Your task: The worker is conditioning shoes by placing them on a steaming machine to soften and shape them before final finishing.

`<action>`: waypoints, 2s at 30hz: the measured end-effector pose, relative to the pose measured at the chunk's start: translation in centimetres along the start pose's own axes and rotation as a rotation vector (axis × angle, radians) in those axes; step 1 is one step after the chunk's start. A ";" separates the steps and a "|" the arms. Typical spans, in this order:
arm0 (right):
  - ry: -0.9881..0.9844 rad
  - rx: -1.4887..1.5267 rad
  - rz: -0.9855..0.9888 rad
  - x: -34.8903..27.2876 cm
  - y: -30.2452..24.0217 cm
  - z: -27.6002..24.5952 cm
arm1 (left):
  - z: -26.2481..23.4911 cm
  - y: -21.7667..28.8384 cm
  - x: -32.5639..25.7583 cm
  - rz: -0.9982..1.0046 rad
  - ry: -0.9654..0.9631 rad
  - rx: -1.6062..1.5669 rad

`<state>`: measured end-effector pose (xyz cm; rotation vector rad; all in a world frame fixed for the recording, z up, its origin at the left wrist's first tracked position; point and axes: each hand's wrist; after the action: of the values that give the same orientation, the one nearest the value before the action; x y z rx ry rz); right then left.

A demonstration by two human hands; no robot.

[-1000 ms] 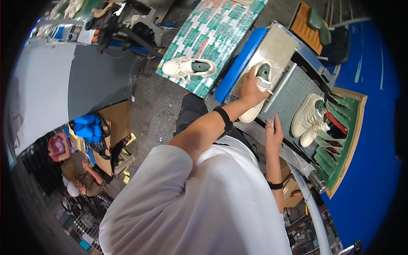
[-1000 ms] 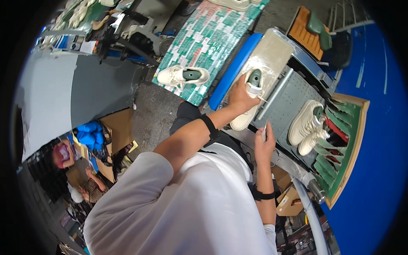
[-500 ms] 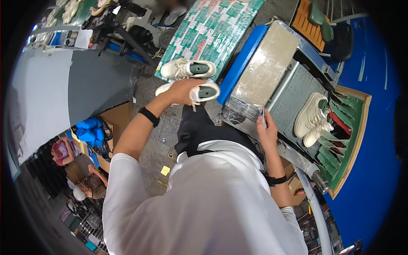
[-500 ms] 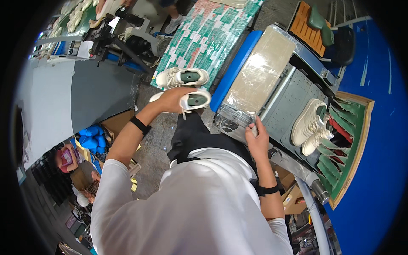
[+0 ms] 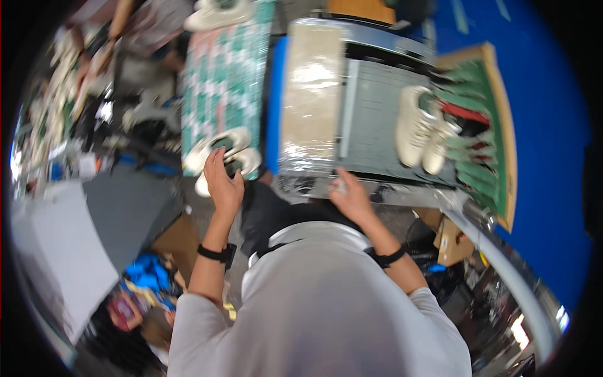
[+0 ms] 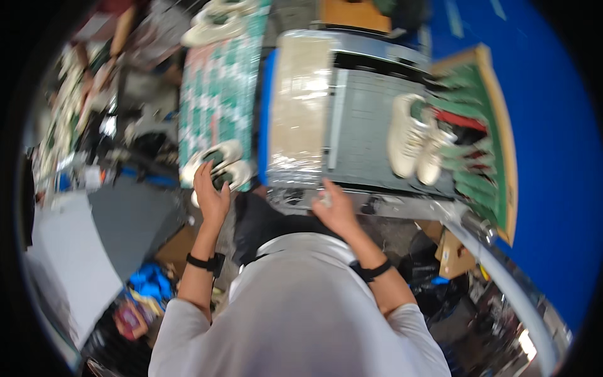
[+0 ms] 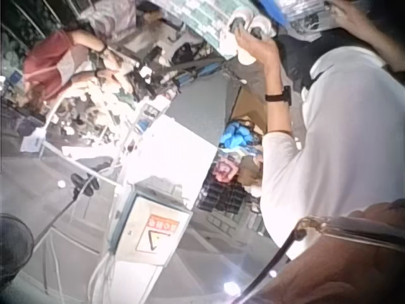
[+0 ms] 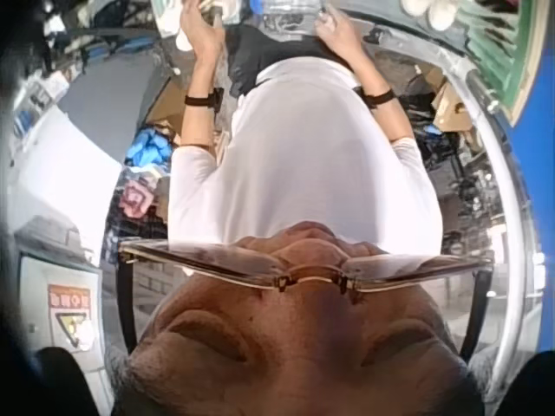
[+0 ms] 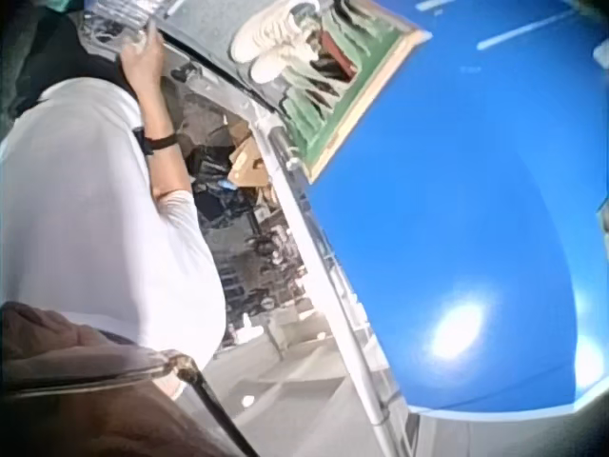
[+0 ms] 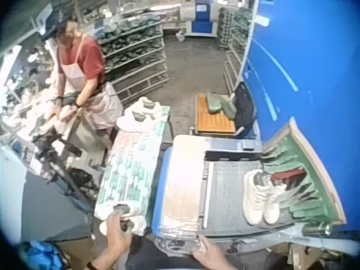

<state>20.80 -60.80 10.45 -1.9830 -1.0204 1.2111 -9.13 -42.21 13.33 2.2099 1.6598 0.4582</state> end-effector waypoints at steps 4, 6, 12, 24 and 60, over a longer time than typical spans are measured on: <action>0.035 0.066 -0.082 -2.5 1.9 0.2 | 10.5 12.3 4.6 0.276 -0.287 -0.388; 0.070 0.031 -0.062 -4.5 2.9 0.0 | 17.2 20.1 5.8 0.282 -0.404 -0.490; 0.188 0.057 0.051 -12.1 7.1 -0.5 | 31.0 38.2 4.9 -0.001 -0.610 -0.616; 0.401 0.128 0.135 -13.9 8.1 -1.4 | 26.0 29.0 11.2 -0.459 -1.151 -1.314; 0.082 -0.667 -0.570 5.1 -9.7 1.6 | 5.7 4.6 14.8 0.308 -0.289 -0.025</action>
<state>17.89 -51.18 15.20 -1.9411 -1.9573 0.5015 1.33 -29.59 11.08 2.3898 1.1686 0.2175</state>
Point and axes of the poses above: each hand's wrist, its own x-axis towards the middle knuckle, its own z-axis out of the palm, y = z × x, and after that the axes turned 1 degree about -y, right-handed
